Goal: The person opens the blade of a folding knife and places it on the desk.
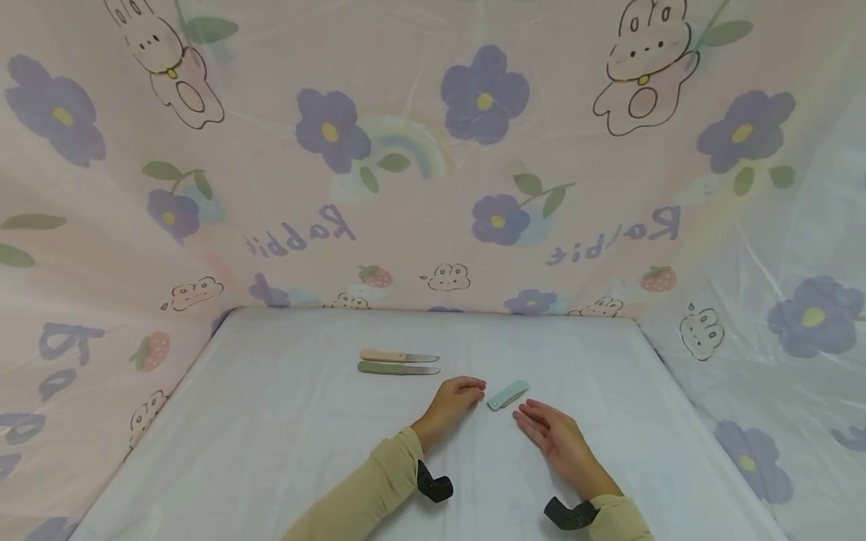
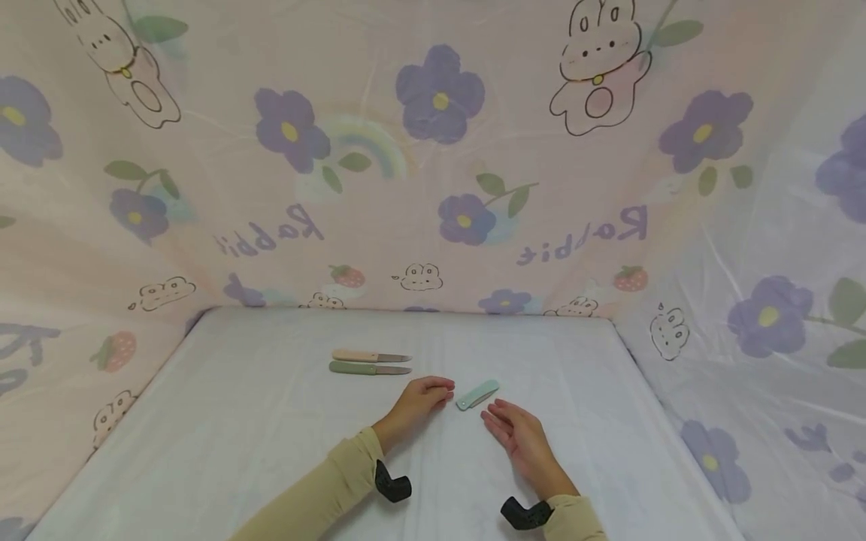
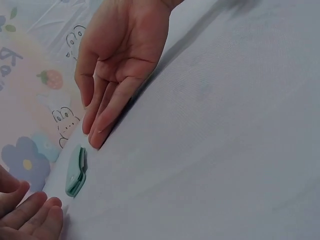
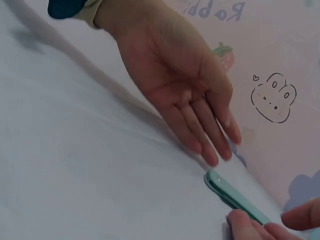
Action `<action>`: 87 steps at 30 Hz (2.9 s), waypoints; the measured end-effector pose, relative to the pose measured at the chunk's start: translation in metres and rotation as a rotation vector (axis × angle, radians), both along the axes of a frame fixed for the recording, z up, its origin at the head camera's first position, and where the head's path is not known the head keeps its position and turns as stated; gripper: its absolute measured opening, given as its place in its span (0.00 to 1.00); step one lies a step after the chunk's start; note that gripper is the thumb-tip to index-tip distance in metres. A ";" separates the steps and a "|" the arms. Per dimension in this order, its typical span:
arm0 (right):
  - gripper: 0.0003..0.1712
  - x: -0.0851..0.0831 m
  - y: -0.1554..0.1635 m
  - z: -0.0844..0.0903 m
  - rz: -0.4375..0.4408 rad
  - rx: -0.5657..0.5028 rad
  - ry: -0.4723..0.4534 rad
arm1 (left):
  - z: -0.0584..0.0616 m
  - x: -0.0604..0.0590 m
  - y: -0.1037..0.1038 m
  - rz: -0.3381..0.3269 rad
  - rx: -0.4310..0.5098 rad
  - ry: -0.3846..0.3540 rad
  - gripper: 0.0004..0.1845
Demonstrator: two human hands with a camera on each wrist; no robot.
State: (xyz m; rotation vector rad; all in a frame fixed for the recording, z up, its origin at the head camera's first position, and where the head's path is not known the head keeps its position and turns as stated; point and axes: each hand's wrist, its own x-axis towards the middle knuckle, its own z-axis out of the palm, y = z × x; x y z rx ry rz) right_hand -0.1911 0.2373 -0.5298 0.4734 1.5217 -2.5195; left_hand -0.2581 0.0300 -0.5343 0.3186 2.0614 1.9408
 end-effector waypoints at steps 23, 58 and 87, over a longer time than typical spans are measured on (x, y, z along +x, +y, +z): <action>0.26 -0.006 -0.018 0.003 0.003 -0.008 -0.048 | -0.008 0.002 0.022 -0.018 -0.004 0.008 0.14; 0.22 -0.017 -0.040 0.009 -0.043 0.165 0.089 | -0.007 0.008 0.025 0.087 0.382 -0.208 0.18; 0.17 -0.015 -0.042 0.038 0.097 0.393 0.206 | 0.017 0.011 0.006 0.066 -0.048 0.387 0.09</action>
